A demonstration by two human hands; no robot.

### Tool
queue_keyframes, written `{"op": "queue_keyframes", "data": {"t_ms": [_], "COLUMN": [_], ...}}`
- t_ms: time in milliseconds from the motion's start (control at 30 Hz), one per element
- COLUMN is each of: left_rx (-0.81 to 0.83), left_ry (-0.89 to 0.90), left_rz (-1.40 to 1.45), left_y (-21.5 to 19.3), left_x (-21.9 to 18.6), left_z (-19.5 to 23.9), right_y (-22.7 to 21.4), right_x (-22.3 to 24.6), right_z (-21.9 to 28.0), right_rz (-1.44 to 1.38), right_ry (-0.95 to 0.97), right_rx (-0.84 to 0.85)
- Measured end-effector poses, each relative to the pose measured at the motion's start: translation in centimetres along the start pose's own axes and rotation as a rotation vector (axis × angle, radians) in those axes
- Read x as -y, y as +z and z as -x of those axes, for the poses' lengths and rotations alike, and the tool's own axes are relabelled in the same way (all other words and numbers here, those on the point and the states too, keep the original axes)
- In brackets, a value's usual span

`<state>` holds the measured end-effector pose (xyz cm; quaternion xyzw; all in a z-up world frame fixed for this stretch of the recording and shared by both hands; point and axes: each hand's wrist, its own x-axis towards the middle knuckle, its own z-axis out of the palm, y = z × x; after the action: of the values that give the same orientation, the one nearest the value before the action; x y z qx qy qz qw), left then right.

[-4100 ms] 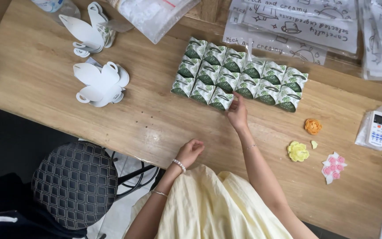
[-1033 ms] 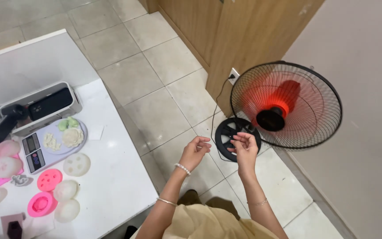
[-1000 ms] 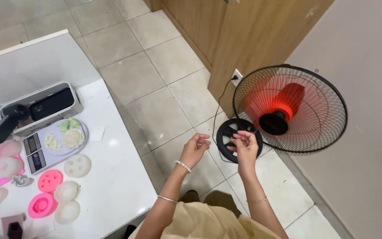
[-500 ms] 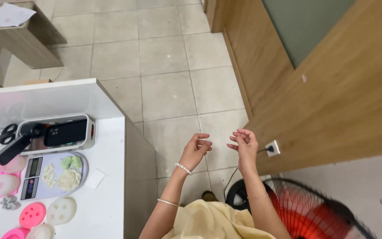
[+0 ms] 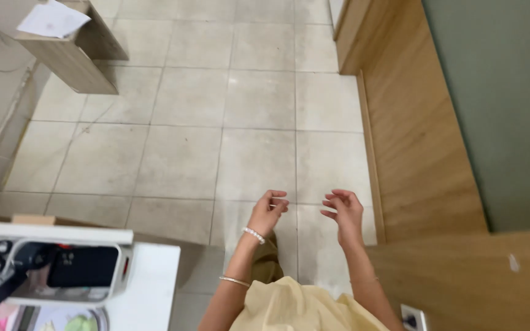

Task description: Arranging small packaged candles from a shelf onto a workstation table.

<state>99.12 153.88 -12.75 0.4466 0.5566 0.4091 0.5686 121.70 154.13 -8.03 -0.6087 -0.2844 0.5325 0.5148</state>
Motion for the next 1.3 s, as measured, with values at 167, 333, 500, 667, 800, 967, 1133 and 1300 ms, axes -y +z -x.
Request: {"op": "queue_keyframes", "data": {"t_ms": [167, 333, 500, 667, 800, 967, 1133, 1300], "left_rx": [0.05, 0.014, 0.107, 0.077, 0.038, -0.04, -0.036, 0.019], "left_ry": [0.01, 0.039, -0.02, -0.03, 0.024, -0.01, -0.045, 0.074], "left_rz": [-0.035, -0.091, -0.037, -0.037, -0.02, 0.008, 0.042, -0.022], "left_y": [-3.4, -3.8, -0.7, 3.5, 5.4, 4.2, 1.6, -1.2], "left_x": [-10.3, -13.2, -15.0, -20.2, -26.2, -29.5, -30.0, -32.8], "left_z": [-12.3, -25.9, -39.0, -52.6, -61.7, -72.7, -86.7, -102.9], "right_y": [5.7, 8.3, 8.7, 9.9, 13.4, 18.2, 23.8, 28.8], "right_x": [5.7, 10.7, 12.4, 18.9, 25.4, 29.1, 30.8, 33.2], "right_z": [-12.8, -23.3, -37.9, -52.8, -63.4, -73.6, -85.2, -99.0], "right_rz": [0.013, -0.017, -0.016, 0.01, 0.036, 0.067, 0.076, 0.097], "right_ry": [-0.002, -0.016, 0.013, 0.003, -0.032, -0.002, 0.023, 0.068], "right_rx": [-0.01, -0.017, -0.054, -0.014, 0.076, 0.13, 0.155, 0.061]}}
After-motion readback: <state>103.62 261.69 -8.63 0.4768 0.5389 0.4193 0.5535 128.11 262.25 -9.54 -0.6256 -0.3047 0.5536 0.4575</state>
